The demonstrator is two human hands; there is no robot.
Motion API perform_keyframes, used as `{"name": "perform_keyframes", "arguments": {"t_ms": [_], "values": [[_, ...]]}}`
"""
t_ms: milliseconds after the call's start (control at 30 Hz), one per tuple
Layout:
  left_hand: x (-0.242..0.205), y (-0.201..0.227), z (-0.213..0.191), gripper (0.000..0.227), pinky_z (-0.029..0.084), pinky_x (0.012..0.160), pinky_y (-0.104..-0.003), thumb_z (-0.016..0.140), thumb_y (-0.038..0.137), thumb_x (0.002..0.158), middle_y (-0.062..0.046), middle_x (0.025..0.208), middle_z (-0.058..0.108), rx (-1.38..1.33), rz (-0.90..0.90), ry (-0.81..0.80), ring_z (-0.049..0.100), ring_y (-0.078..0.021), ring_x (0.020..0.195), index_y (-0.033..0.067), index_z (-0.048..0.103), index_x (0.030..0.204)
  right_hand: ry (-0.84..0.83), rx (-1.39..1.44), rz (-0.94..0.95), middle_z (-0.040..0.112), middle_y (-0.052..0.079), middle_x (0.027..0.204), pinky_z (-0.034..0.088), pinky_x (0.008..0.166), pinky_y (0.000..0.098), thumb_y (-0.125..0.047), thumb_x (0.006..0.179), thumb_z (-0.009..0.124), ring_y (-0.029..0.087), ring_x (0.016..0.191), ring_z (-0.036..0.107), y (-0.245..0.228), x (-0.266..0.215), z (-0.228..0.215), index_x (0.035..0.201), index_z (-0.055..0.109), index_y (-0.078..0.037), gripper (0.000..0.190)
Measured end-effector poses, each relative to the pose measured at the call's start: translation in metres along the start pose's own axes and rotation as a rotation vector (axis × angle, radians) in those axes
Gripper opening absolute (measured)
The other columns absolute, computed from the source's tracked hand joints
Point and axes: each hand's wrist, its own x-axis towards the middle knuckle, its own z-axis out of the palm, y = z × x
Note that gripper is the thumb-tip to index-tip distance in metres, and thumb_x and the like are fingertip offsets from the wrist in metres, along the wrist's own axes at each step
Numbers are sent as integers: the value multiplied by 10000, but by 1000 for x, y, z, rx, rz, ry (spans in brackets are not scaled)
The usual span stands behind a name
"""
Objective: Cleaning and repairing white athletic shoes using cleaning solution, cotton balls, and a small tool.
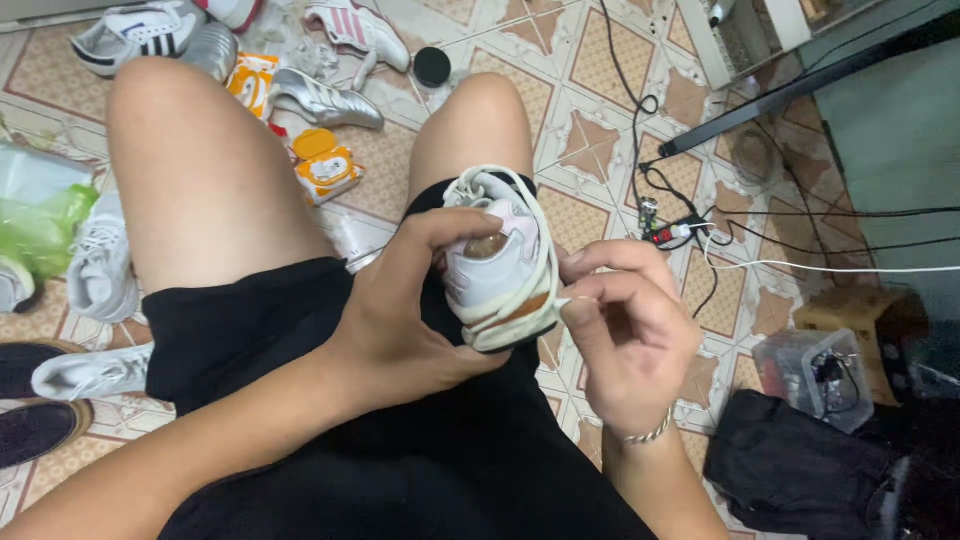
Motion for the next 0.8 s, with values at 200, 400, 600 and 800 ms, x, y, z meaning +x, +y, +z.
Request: {"name": "perform_keyframes", "arguments": {"t_ms": [200, 400, 600, 800], "values": [[9, 8, 12, 795, 571, 984, -322, 963, 202, 717, -108, 1253, 641, 57, -109, -46, 697, -230, 1163, 48, 516, 1356, -69, -526, -166, 584, 195, 1180, 554, 966, 359, 13, 841, 737, 239, 1067, 653, -39, 8, 11, 872, 679, 54, 78], [16, 4, 20, 780, 564, 968, -354, 939, 177, 675, -91, 1220, 655, 135, -51, -25, 688, -276, 1139, 69, 533, 1331, 132, -319, -74, 620, 132, 1162, 622, 954, 291, 72, 968, 704, 147, 958, 680, -24, 7, 0, 1015, 678, 38, 64], [24, 5, 21, 818, 559, 901, -340, 970, 227, 661, -99, 1235, 646, 131, -89, -37, 695, -257, 1129, 66, 530, 1331, 18, -572, -302, 641, 125, 1126, 558, 889, 287, 14, 923, 710, 188, 968, 657, -12, 6, -9, 998, 677, 32, 84], [22, 3, 26, 882, 545, 915, -352, 984, 258, 614, -98, 1232, 633, 144, -40, -21, 677, -270, 1134, 50, 509, 1328, 103, -515, -240, 581, 122, 1198, 644, 990, 318, -23, 1011, 685, 151, 1009, 661, -23, 11, -4, 1003, 659, 22, 52]]}}
